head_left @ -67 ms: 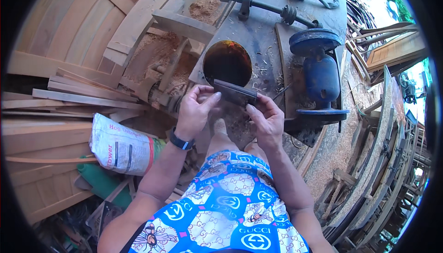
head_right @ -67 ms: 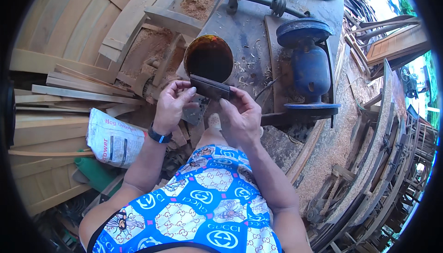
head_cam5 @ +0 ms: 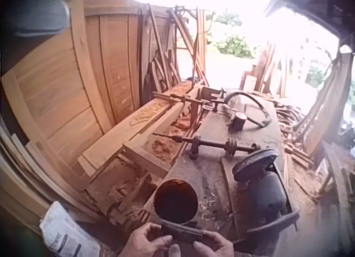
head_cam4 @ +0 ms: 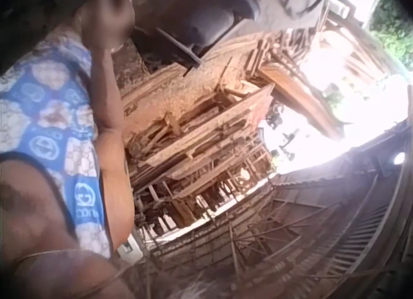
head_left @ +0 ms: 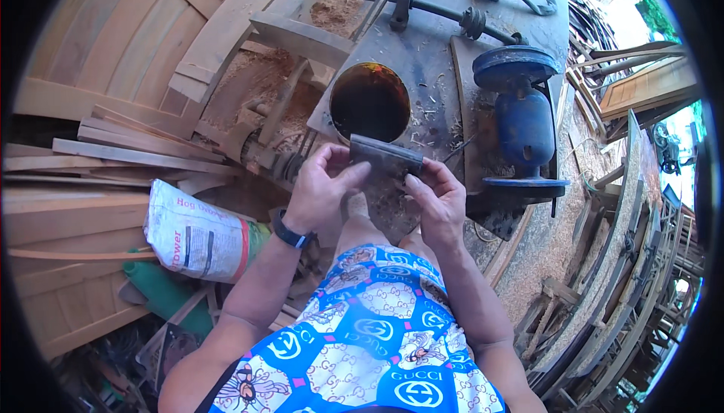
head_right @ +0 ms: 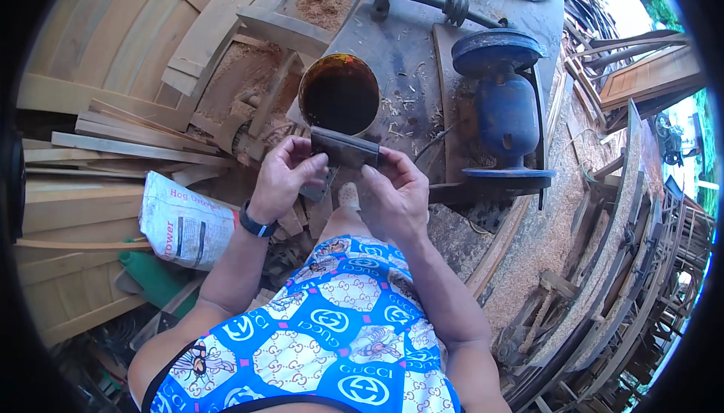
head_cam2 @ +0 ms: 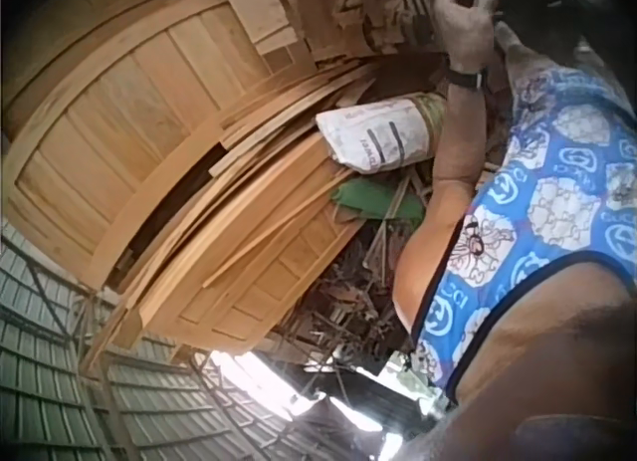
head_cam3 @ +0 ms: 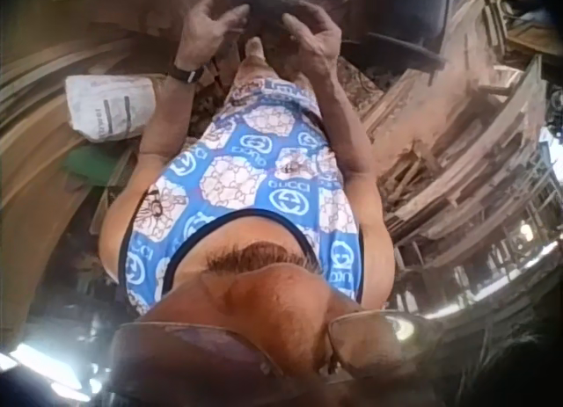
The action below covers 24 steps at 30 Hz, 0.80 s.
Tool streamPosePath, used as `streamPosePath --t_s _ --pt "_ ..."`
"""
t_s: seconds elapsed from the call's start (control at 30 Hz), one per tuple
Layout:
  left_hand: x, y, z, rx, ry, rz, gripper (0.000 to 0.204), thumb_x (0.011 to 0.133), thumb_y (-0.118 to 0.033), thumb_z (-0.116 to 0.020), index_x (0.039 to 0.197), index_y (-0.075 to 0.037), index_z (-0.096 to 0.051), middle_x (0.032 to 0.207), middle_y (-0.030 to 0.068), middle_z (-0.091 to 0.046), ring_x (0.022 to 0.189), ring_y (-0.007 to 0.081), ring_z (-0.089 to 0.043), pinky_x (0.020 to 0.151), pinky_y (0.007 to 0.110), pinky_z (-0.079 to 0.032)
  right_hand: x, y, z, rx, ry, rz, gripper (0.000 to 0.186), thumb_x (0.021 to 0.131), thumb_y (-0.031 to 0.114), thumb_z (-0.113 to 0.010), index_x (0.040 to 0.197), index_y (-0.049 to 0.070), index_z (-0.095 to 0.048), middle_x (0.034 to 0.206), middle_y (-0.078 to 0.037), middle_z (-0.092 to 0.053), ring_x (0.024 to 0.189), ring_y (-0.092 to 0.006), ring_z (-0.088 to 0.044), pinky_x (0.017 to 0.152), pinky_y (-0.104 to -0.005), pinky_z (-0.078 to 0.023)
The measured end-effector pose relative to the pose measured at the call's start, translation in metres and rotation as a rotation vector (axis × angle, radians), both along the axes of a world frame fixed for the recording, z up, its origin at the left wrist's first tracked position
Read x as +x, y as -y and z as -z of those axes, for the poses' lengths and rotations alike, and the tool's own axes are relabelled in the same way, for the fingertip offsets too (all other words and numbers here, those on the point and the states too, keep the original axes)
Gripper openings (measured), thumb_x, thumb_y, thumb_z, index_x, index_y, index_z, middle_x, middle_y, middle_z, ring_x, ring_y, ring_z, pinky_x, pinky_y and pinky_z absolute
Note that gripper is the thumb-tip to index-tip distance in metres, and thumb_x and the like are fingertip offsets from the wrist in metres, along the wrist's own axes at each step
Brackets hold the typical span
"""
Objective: The person holds a metal part against the rotating wheel of a bench grinder and then applies liquid from a container to the part using a small brush.
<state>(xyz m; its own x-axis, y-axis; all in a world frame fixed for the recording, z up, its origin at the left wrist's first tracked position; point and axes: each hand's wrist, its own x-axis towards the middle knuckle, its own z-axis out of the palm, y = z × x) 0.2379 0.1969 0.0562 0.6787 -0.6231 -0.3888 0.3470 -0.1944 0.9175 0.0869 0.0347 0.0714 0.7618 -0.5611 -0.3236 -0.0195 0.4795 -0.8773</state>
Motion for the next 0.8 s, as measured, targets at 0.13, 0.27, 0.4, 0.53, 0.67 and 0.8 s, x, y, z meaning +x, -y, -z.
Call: streamPosePath --t_s 0.13,0.27,0.4,0.53,0.67,0.8 --pt "-0.040 0.000 -0.004 0.096 0.268 0.068 0.022 0.101 -0.012 -0.078 0.112 0.001 -0.064 0.091 0.0065 -0.076 0.079 0.0114 -0.074 0.070 0.027 -0.061 -0.036 0.008 -0.002 0.030 0.005 -0.042 0.039 0.101 0.001 -0.072 0.138 -0.006 -0.061 0.111 -0.007 -0.075 0.088 -0.0060 -0.069 0.076 -0.0240 -0.057" --pt "-0.088 0.007 0.000 0.182 0.493 0.047 0.019 0.100 -0.010 -0.079 0.098 0.002 -0.064 0.075 0.0062 -0.074 0.068 0.0091 -0.071 0.061 0.027 -0.056 -0.085 0.020 0.008 -0.121 -0.122 -0.098 0.049 0.101 0.004 -0.075 0.148 -0.004 -0.063 0.119 -0.006 -0.075 0.099 -0.0075 -0.068 0.086 -0.0229 -0.055" --pt "-0.150 0.039 0.012 0.180 0.568 0.006 0.020 0.099 -0.008 -0.079 0.095 0.002 -0.062 0.073 0.0095 -0.075 0.067 0.0105 -0.071 0.059 0.028 -0.054 -0.145 0.046 0.037 -0.306 -0.203 -0.049 0.053 0.101 0.005 -0.076 0.150 -0.005 -0.061 0.119 -0.008 -0.074 0.101 -0.0071 -0.068 0.083 -0.0202 -0.054" --pt "-0.217 0.084 0.014 0.164 0.764 -0.068 0.022 0.096 -0.008 -0.082 0.097 0.002 -0.062 0.074 0.0145 -0.075 0.066 0.0159 -0.074 0.058 0.032 -0.055 -0.193 0.083 0.021 -0.092 -0.115 0.118 0.040 0.094 -0.003 -0.081 0.128 -0.009 -0.061 0.129 -0.013 -0.070 0.115 -0.0150 -0.071 0.097 -0.0277 -0.058" --pt "-0.267 0.124 0.022 -0.040 1.003 -0.107 0.024 0.091 -0.004 -0.084 0.104 0.000 -0.064 0.084 0.0155 -0.076 0.063 0.0183 -0.072 0.059 0.035 -0.056 -0.249 0.112 0.035 -0.259 -0.061 0.150 0.032 0.095 -0.008 -0.076 0.122 -0.007 -0.058 0.140 -0.018 -0.066 0.122 -0.0215 -0.069 0.103 -0.0328 -0.059" --pt "-0.280 0.157 0.029 -0.202 1.198 -0.045 0.033 0.089 -0.001 -0.085 0.114 0.000 -0.064 0.101 0.0185 -0.078 0.067 0.0211 -0.073 0.062 0.032 -0.058 -0.271 0.136 0.041 -0.618 0.155 0.285 0.032 0.096 -0.012 -0.073 0.124 -0.001 -0.061 0.142 -0.020 -0.065 0.125 -0.0214 -0.068 0.104 -0.0328 -0.058"
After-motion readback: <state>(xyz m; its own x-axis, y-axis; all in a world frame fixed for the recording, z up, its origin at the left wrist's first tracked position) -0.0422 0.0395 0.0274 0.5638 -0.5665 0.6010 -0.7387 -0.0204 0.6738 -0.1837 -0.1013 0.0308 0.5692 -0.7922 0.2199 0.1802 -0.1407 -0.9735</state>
